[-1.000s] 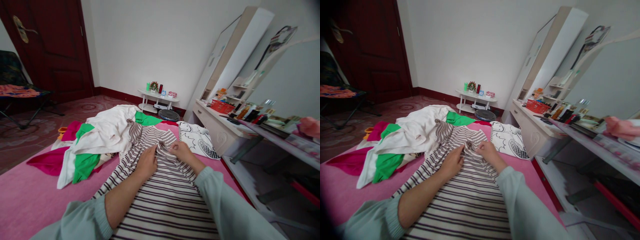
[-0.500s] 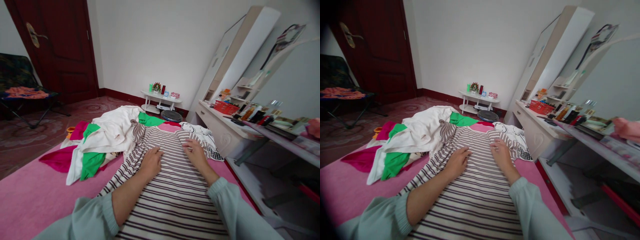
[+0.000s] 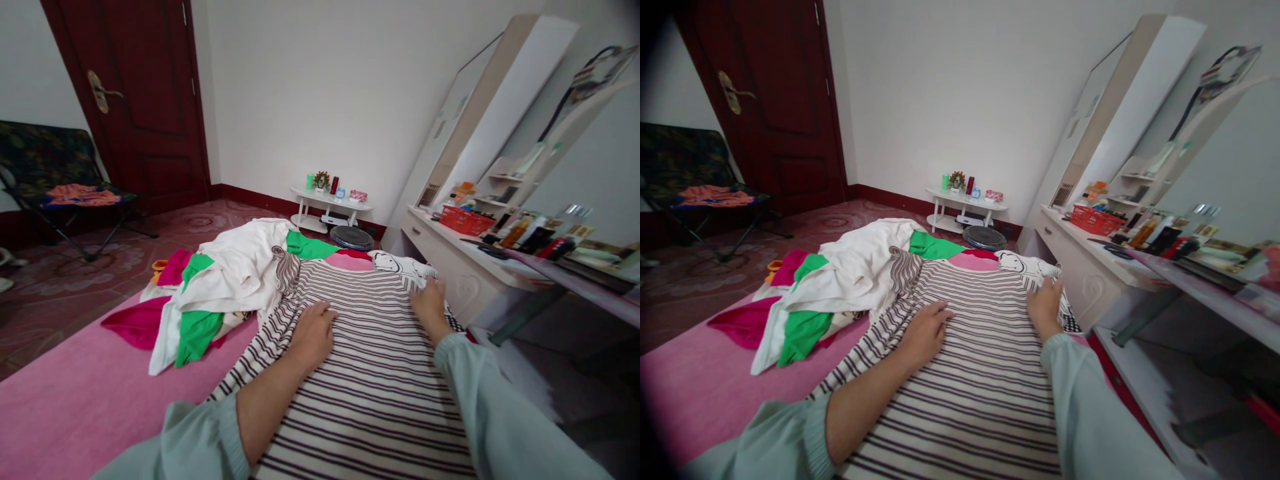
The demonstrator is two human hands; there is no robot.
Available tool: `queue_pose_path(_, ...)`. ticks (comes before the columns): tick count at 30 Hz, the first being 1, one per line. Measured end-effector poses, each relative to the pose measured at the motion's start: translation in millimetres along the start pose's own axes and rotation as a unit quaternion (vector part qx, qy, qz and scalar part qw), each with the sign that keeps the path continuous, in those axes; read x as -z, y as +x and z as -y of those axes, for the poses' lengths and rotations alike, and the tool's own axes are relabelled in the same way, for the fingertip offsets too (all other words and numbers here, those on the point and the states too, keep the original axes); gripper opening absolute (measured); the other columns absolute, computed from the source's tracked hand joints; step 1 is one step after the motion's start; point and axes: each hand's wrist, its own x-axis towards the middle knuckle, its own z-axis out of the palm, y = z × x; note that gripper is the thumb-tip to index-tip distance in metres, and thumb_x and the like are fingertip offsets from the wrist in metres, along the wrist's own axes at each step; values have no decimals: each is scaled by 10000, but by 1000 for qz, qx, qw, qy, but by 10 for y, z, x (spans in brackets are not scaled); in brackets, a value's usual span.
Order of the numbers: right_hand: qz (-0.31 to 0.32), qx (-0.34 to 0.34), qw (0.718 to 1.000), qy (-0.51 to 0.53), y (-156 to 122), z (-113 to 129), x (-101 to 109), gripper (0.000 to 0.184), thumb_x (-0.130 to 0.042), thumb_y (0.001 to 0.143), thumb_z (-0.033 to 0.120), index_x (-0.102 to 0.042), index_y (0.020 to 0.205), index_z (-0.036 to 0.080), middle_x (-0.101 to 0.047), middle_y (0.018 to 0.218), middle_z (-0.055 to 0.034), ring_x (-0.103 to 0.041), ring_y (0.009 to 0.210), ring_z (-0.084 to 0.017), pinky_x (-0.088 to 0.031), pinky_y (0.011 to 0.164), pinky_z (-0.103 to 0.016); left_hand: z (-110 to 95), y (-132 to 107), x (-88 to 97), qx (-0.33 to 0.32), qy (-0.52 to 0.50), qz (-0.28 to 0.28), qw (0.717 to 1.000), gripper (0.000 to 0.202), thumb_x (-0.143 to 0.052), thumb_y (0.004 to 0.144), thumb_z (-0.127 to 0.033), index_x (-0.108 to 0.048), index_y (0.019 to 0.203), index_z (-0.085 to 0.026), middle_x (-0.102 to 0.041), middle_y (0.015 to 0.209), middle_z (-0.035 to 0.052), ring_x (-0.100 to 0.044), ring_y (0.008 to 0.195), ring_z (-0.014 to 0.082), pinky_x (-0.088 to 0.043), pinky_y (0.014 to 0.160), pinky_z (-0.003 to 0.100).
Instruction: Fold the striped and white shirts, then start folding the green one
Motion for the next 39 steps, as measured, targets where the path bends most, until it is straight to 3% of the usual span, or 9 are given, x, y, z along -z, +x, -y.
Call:
queue_pose_path(3,77,89,993,-6,-499,303,-209,506,-526,801,240,-509,1283,87,-386,1449,-189,-290,1384,-285,-277,1119,-442,8,3,0,-4,-1,-5,1000,435,-469,809,-102,-630,1195,-223,-518,1361,60,-438,1275,206,-274,1135,381)
queue_pose_path(7,219,139,965,-37,-1043,620,-369,433,-444,914,346,-513,1313,192,-431,1453,-117,-328,1376,-274,-234,1115,-541,30,-8,-23,-14,-2,-10,1000,427,-494,804,-109,-635,1191,-217,-530,1351,67,-448,1268,212,-291,1125,382)
queue_pose_path(13,229,132,963,-52,-1123,655,-323,419,-412,948,381,-523,1319,222,-431,1462,-78,-332,1377,-255,-238,1116,-537,51,-33,7,-11,-29,-12,999,379,-556,799,-143,-655,1163,-184,-527,1345,101,-472,1253,227,-334,1103,351)
queue_pose_path(17,220,134,965,-49,-1101,628,-340,408,-433,943,389,-549,1295,219,-446,1451,-85,-354,1365,-261,-263,1109,-524,139,-51,426,-31,-10,-31,999,300,-531,822,-149,-673,1081,-200,-627,1174,63,-580,1080,187,-447,968,288)
queue_pose_path(20,208,141,967,-46,-1117,626,-363,397,-435,944,376,-562,1281,210,-461,1438,-92,-374,1352,-267,-278,1099,-532,343,-121,914,-1,127,-80,989,263,-461,847,-142,-673,984,-215,-666,973,45,-595,952,215,-472,854,334)
queue_pose_path(23,197,148,968,-53,-1130,637,-372,389,-440,942,363,-572,1268,196,-483,1417,-107,-399,1333,-278,-292,1086,-538,620,-218,1285,44,266,-104,957,255,-452,838,-142,-666,968,-188,-644,992,90,-546,1005,266,-438,854,381)
queue_pose_path(25,190,152,968,-61,-1133,645,-371,383,-447,940,360,-581,1256,192,-497,1402,-116,-418,1316,-283,-305,1078,-528,761,-264,1374,58,303,-87,947,271,-491,829,-188,-656,1044,-180,-617,1083,112,-509,1060,286,-422,869,396)
queue_pose_path(34,172,176,968,-54,-1125,596,-380,364,-449,937,352,-601,1222,186,-528,1368,-123,-460,1280,-267,-345,1060,-471,712,-265,913,52,324,-14,945,595,-626,742,-505,-521,1307,-349,-465,1321,131,-375,1213,405,-190,1011,630)
queue_pose_path(39,173,182,967,-34,-1111,554,-397,364,-449,933,360,-606,1211,185,-534,1362,-116,-465,1277,-261,-345,1064,-458,841,-269,957,28,362,-67,929,412,-569,847,-372,-560,1256,-323,-519,1246,110,-421,1165,335,-261,1005,532)
